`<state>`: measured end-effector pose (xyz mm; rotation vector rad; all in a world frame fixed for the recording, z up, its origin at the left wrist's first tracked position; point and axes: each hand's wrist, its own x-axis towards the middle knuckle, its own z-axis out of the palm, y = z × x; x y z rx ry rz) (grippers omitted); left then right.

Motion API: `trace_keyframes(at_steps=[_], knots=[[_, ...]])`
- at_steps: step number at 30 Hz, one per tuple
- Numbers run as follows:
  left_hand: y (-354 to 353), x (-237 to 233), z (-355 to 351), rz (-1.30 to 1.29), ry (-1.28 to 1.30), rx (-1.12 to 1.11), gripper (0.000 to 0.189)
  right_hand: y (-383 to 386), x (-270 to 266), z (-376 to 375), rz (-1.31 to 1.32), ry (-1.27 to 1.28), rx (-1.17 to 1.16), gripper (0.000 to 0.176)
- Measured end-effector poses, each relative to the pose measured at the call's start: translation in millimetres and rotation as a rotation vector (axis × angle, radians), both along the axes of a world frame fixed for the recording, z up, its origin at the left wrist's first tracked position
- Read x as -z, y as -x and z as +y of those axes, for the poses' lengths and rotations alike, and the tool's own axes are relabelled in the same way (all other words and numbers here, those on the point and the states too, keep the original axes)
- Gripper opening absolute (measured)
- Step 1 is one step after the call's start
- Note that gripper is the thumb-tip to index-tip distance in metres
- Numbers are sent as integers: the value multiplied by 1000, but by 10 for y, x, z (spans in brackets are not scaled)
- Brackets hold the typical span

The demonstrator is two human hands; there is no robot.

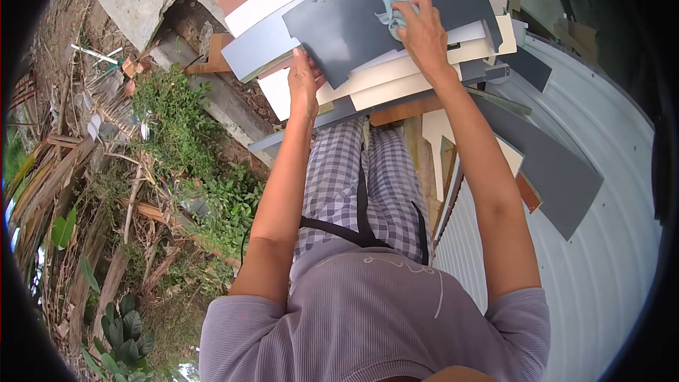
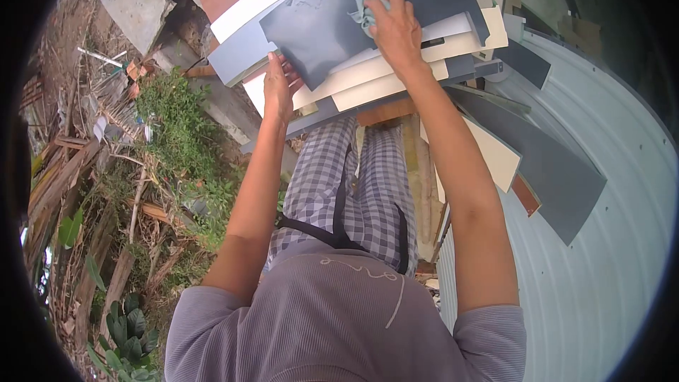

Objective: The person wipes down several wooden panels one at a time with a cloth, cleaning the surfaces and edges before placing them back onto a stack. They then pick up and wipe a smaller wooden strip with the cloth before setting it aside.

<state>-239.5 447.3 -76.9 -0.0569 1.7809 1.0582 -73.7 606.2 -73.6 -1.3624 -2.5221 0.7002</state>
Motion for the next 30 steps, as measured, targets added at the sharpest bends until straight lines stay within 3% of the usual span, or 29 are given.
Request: trace_keyframes(at_steps=[3, 6, 9, 12, 16, 22, 24, 26, 27, 30], knots=[[-33, -36, 86, -18, -21, 12, 70, -591, 139, 735, -207, -43, 299, 38], [-46, -53, 90, -21, -10, 20, 70, -599, -38, 967, -127, 33, 377, 38], [-46, -54, 79, -28, -15, 39, 70, 71, -169, 481, 64, 9, 94, 36], [-21, -71, 89, -31, 14, 32, 70, 716, 48, -341, 98, 45, -289, 43], [11, -117, 102, -61, 31, 36, 75, 925, 276, -606, 195, -57, -389, 50], [-37, -46, 90, -36, -18, 18, 70, 11, 301, 630, -19, -304, 125, 44], [-46, -8, 72, -33, -25, -2, 66, -548, 348, 1039, -158, -279, 306, 39], [-52, 12, 64, -23, -21, 12, 66, -1029, 430, 1382, -284, -64, 402, 40], [-48, 22, 66, -12, -14, 26, 66, -985, 326, 1348, -279, -65, 402, 40], [-27, 54, 58, 0, 43, 59, 65, -497, -140, 853, 55, -54, 265, 38]])
